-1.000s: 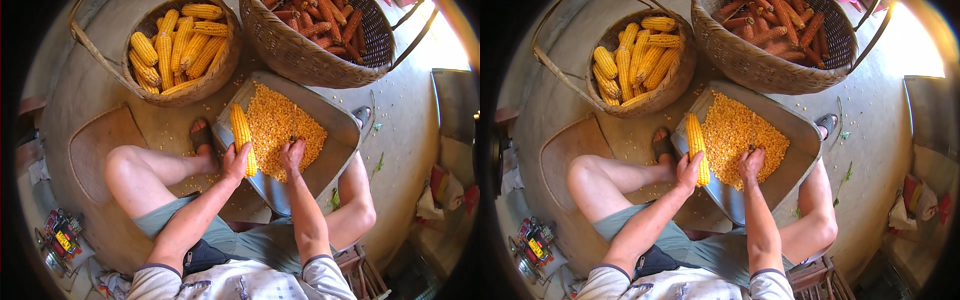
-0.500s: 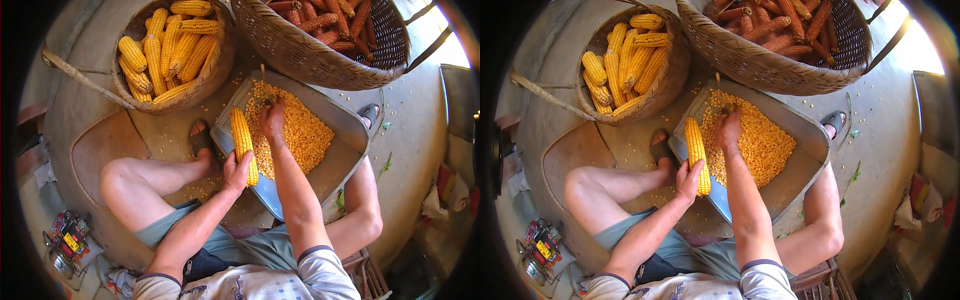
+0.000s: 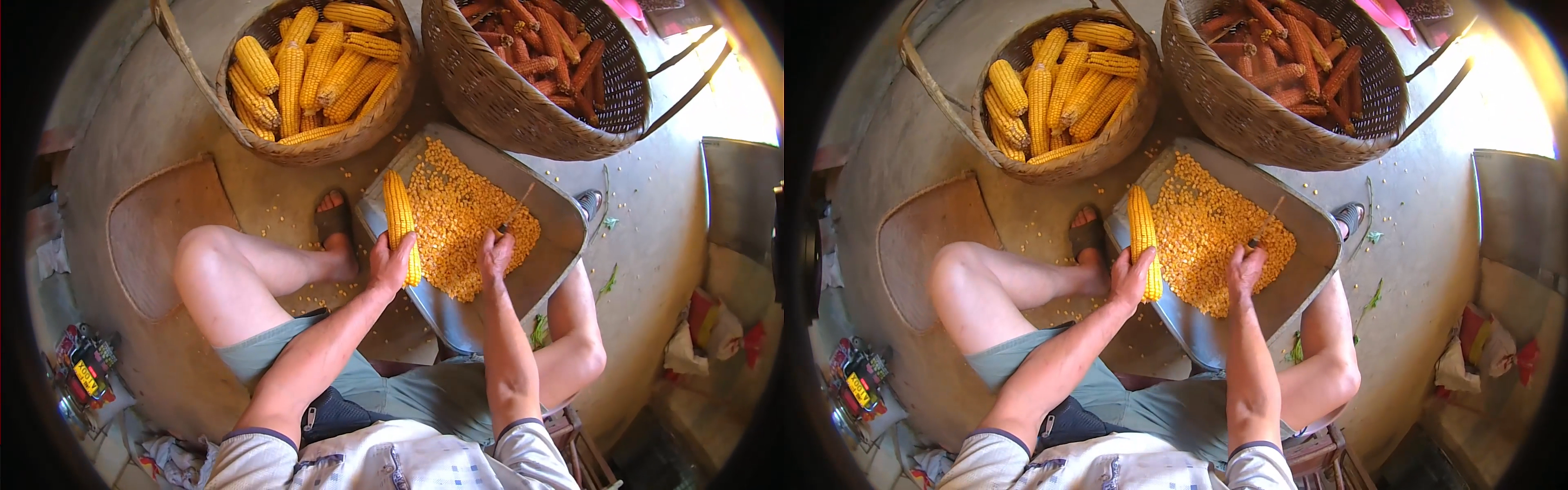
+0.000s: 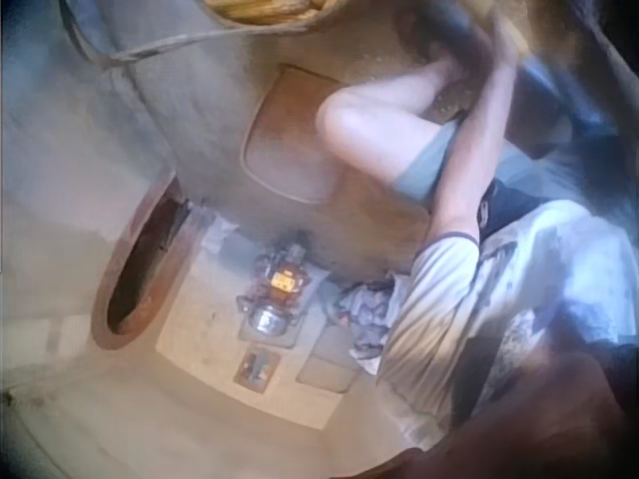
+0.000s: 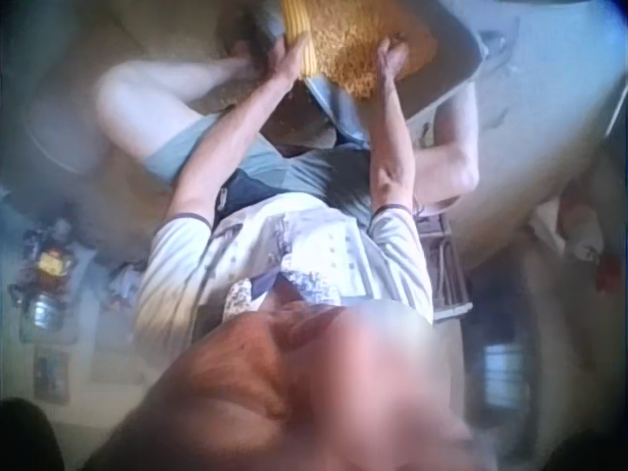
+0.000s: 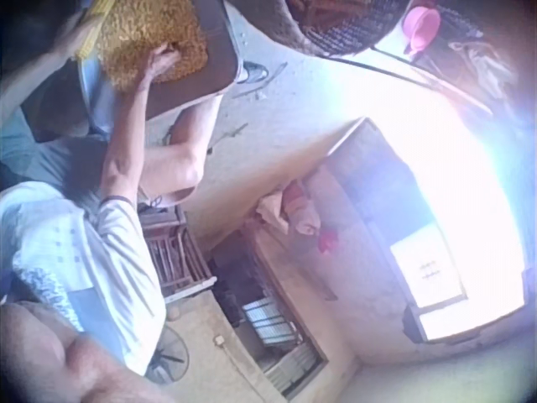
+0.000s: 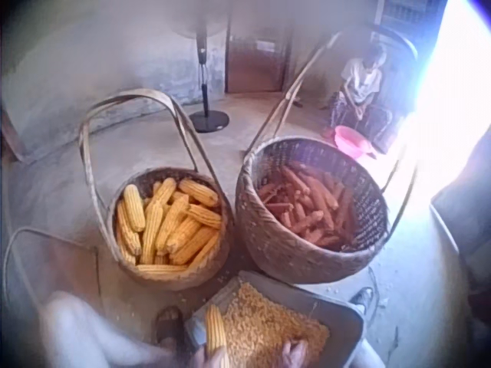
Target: The person removes kernels from corn cobs into a metal tray using hands and a knife, taking an additional ear of corn from a basket to shell.
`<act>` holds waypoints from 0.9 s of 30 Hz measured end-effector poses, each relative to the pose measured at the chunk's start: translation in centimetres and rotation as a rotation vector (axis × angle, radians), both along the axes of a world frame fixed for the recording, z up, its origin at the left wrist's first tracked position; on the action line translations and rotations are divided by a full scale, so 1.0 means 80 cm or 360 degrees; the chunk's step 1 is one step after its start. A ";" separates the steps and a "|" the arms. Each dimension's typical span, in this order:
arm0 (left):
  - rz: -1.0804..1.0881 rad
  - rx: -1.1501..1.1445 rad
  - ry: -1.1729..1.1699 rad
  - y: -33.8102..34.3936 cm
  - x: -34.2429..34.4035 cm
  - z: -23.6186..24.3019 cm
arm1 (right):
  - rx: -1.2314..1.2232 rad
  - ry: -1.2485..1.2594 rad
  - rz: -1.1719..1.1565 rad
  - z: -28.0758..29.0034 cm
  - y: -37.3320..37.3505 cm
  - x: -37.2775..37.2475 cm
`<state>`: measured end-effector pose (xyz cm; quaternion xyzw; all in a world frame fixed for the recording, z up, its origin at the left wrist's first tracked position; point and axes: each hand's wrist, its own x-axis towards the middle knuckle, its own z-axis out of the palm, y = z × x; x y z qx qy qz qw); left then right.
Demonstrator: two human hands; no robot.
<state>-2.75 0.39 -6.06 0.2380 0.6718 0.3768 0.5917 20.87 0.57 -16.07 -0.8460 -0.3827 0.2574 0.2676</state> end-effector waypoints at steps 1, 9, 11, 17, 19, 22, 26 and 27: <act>0.0016 -0.0007 -0.0087 0.004 0.012 0.000 | 0.0137 0.0009 -0.0007 -0.011 -0.001 0.001; 0.0057 0.0013 -0.0100 -0.003 0.010 0.002 | -0.0034 0.1333 -0.0015 0.049 0.071 -0.176; 0.0068 -0.0011 -0.0163 0.001 0.018 0.003 | -0.0113 0.1175 0.0122 0.028 0.064 -0.172; 0.0120 -0.0088 -0.0116 0.002 0.002 -0.004 | -0.0168 0.0615 0.0196 0.018 -0.017 -0.155; 0.0078 -0.0064 -0.0114 0.005 0.002 -0.002 | -0.0262 0.0466 0.0150 0.010 -0.039 -0.134; 0.0044 -0.0061 -0.0081 0.007 0.000 -0.001 | -0.0325 0.0130 0.0181 0.002 -0.077 -0.100; -0.0004 -0.0128 -0.0145 0.015 0.006 0.010 | -0.0149 0.0153 -0.0111 -0.011 -0.105 -0.045; -0.0039 -0.0131 -0.0146 0.017 0.015 0.017 | -0.0205 0.0102 -0.0193 -0.014 -0.109 -0.025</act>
